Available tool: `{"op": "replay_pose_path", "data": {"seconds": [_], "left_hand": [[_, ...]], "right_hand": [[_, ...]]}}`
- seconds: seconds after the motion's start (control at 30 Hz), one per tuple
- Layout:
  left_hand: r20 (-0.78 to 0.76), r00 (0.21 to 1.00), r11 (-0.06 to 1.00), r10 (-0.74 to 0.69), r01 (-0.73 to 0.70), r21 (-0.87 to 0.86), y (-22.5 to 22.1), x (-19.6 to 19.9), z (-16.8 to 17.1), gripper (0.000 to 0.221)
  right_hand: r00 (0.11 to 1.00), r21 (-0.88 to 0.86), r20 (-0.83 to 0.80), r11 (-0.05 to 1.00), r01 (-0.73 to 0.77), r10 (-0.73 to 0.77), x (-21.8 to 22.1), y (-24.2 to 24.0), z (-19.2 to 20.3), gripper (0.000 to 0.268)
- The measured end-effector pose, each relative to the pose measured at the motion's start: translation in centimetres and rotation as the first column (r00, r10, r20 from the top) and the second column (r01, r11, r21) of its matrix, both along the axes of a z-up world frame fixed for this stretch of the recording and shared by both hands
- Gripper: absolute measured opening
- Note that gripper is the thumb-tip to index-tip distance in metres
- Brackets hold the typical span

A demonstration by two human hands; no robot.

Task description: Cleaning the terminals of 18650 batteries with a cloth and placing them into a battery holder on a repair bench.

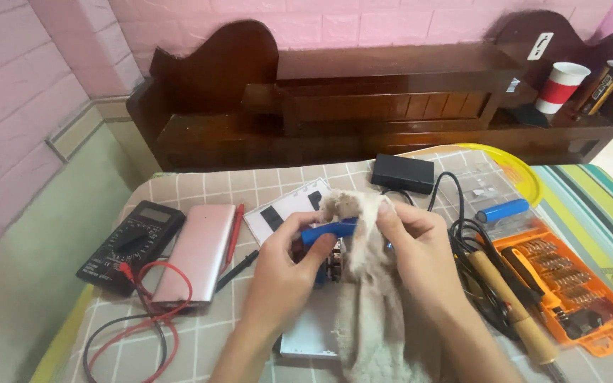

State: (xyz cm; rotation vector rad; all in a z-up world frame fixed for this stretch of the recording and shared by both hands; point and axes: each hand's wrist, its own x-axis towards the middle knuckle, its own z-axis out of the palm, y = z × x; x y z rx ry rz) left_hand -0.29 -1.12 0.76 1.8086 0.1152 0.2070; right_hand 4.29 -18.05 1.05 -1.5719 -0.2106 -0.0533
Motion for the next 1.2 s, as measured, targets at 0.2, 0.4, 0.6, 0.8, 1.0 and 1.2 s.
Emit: {"op": "replay_pose_path", "data": {"seconds": [0.2,0.4,0.6,0.8,1.0,1.2], "left_hand": [[0.101,0.995,0.984,-0.019,0.037,-0.176,0.3,0.9,-1.9,0.011],[0.108,0.993,0.963,-0.053,0.08,-0.258,0.6,0.2,-0.6,0.022],[0.023,1.0,0.991,-0.005,0.008,-0.133,0.0,-0.3,0.3,0.034],[0.048,0.999,0.965,-0.021,0.033,-0.259,0.3,0.5,-0.1,0.035],[0.033,0.999,0.968,-0.023,0.03,-0.249,0.9,0.9,-1.0,0.028],[0.132,0.99,0.981,-0.058,0.081,-0.178,0.7,0.6,-1.1,0.025]], "right_hand": [[0.98,-0.223,0.169,0.973,-0.067,0.106,-0.5,1.2,-0.7,0.023],[0.855,-0.425,0.453,0.904,-0.043,0.254,-0.6,1.5,-0.9,0.057],[0.832,-0.41,0.495,0.911,-0.031,0.251,-0.8,1.5,-1.1,0.053],[0.83,-0.395,0.494,0.917,-0.051,0.259,-0.9,1.3,-0.9,0.039],[0.817,-0.334,0.542,0.943,-0.005,0.197,-0.4,1.1,-1.7,0.032],[0.84,-0.425,0.479,0.904,-0.031,0.255,-1.2,1.3,-0.9,0.046]]}}
